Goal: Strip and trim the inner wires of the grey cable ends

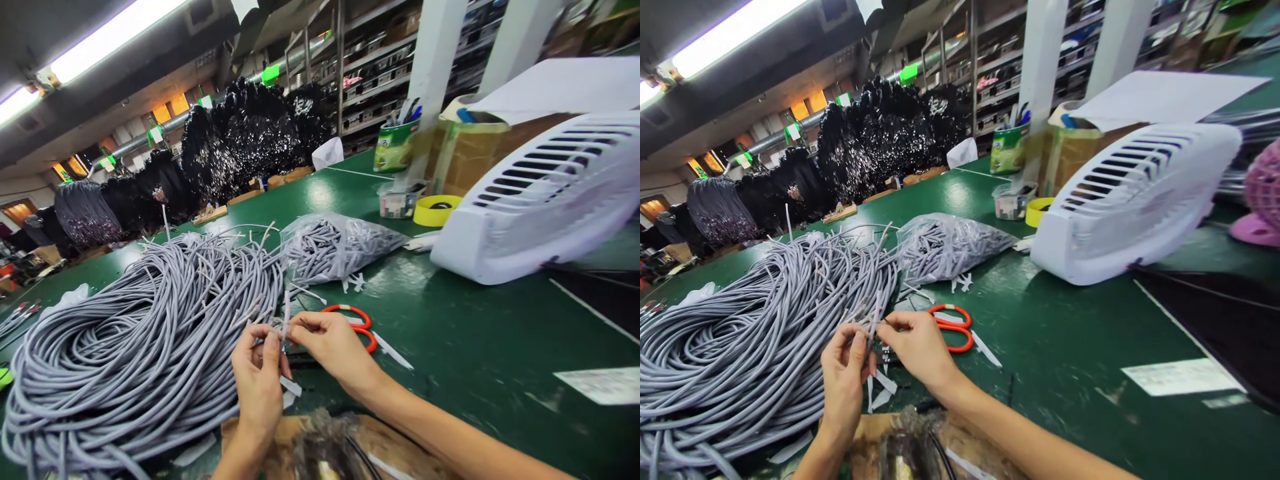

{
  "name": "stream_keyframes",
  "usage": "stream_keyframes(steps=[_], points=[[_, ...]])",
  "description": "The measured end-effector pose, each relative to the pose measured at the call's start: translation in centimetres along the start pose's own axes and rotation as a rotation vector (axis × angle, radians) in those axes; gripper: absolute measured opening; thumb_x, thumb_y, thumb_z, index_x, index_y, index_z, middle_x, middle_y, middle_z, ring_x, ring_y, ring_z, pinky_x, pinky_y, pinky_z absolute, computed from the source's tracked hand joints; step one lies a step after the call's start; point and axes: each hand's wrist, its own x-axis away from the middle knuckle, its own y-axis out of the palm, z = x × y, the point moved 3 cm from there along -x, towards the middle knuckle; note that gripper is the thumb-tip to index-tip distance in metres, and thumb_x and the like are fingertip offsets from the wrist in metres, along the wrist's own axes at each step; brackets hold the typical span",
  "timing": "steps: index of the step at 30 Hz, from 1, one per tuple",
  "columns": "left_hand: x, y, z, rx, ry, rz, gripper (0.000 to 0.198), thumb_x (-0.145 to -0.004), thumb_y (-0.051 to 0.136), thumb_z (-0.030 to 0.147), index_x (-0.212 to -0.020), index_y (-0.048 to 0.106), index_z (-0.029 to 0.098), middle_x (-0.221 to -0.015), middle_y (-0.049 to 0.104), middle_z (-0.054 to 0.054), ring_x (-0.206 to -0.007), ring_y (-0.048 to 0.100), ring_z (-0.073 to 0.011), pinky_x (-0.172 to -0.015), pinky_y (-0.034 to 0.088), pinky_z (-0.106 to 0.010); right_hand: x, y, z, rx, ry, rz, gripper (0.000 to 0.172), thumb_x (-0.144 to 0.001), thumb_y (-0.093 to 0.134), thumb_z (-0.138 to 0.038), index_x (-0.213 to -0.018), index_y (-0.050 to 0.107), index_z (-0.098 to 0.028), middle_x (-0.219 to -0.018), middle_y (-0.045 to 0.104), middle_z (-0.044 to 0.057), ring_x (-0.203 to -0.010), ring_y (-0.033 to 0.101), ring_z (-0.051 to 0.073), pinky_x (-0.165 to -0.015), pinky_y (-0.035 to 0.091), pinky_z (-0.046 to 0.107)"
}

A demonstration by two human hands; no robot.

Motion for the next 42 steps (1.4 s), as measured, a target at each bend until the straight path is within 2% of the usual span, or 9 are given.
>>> stream_keyframes(steps=[6,11,17,20,26,29,34,38,42], points=[[-0.4,-0.1,0.1,0.076,0.071,-0.27,0.031,-0.076,0.059,0.046,-0.07,0.049,0.018,-0.059,0.037,0.006,-0.045,0.032,-0.0045,-0.042,0.026,-0.017,0.1,0.2,-0.4,-0.135,0.095,-0.051,0.021,-0.054,0.052,-0.034,-0.04,0.048,-0.018,-0.03,0.031,-0.009,-0.031,0.02,0.003,-0.034,0.014,0.02],[-0.5,-0.5,-0.1,0.047,0.147,-0.384,0.034,-0.078,0.054,0.048,-0.064,0.05,0.017,-0.067,0.04,0.001,-0.051,0.032,-0.0077,-0.049,0.029,-0.021,0.5,0.6,-0.5,-0.229,0.157,-0.099,0.023,-0.053,0.055,-0.036,-0.041,0.045,-0.019,-0.029,0.026,-0.012,-0.026,0.014,0.001,-0.03,0.011,0.018],[0.1,-0.8,0.9,0.098,0.123,-0.445,0.052,-0.066,0.058,0.062,-0.044,0.047,0.016,-0.068,0.041,-0.003,-0.058,0.037,-0.0122,-0.051,0.033,-0.025,-1.3,-2.6,-1.5,-0.294,0.09,0.05,0.036,-0.052,0.065,-0.044,-0.045,0.039,-0.02,-0.034,0.022,-0.013,-0.029,0.012,0.0,-0.03,0.008,0.017],[0.0,-0.7,1.1,0.224,0.089,-0.424,0.051,-0.066,0.061,0.058,-0.046,0.044,0.015,-0.073,0.041,-0.003,-0.058,0.038,-0.0101,-0.049,0.032,-0.022,-1.4,-3.4,-2.4,-0.321,0.02,0.113,0.041,-0.053,0.065,-0.055,-0.056,0.045,-0.019,-0.044,0.034,-0.01,-0.032,0.013,0.0,-0.031,0.009,0.017],[-0.6,-0.6,-0.1,0.373,-0.184,-0.347,0.039,-0.063,0.067,0.054,-0.081,0.058,0.02,-0.082,0.049,-0.002,-0.06,0.039,-0.0092,-0.047,0.031,-0.018,0.8,0.1,-1.7,-0.127,-0.073,-0.348,0.046,-0.045,0.076,-0.039,-0.08,0.055,-0.017,-0.061,0.047,-0.008,-0.037,0.023,-0.001,-0.034,0.016,0.015],[-0.6,-0.4,-0.2,0.417,-0.234,-0.391,0.04,-0.064,0.067,0.054,-0.079,0.056,0.019,-0.078,0.049,-0.001,-0.059,0.04,-0.0086,-0.046,0.031,-0.017,0.7,0.0,-1.0,-0.065,-0.099,-0.296,0.035,-0.053,0.072,-0.036,-0.078,0.056,-0.016,-0.061,0.05,-0.007,-0.035,0.025,-0.001,-0.033,0.017,0.016],[-0.4,-0.3,0.5,0.465,-0.169,-0.363,0.043,-0.058,0.074,0.048,-0.068,0.047,0.016,-0.093,0.054,-0.003,-0.058,0.045,-0.0063,-0.047,0.032,-0.017,0.1,-0.6,-0.9,-0.054,-0.141,-0.22,0.026,-0.059,0.069,-0.038,-0.06,0.057,-0.015,-0.06,0.057,-0.002,-0.051,0.052,0.01,-0.05,0.043,0.022],[-0.5,-0.5,0.9,0.394,-0.1,-0.208,0.044,-0.054,0.079,0.025,-0.063,0.036,0.016,-0.098,0.062,-0.009,-0.053,0.046,-0.0042,-0.048,0.034,-0.018,0.3,-0.2,-1.1,-0.056,-0.168,-0.227,0.027,-0.063,0.066,-0.04,-0.06,0.057,-0.015,-0.052,0.054,-0.004,-0.049,0.048,0.009,-0.047,0.04,0.02],[-0.8,-1.0,1.3,0.437,-0.043,-0.093,0.039,-0.056,0.077,0.022,-0.065,0.039,0.016,-0.088,0.067,-0.01,-0.044,0.041,-0.0014,-0.043,0.031,-0.015,0.8,0.5,-0.4,-0.091,-0.02,-0.303,0.03,-0.065,0.064,-0.043,-0.06,0.053,-0.016,-0.045,0.048,-0.006,-0.034,0.028,0.003,-0.032,0.019,0.017]])
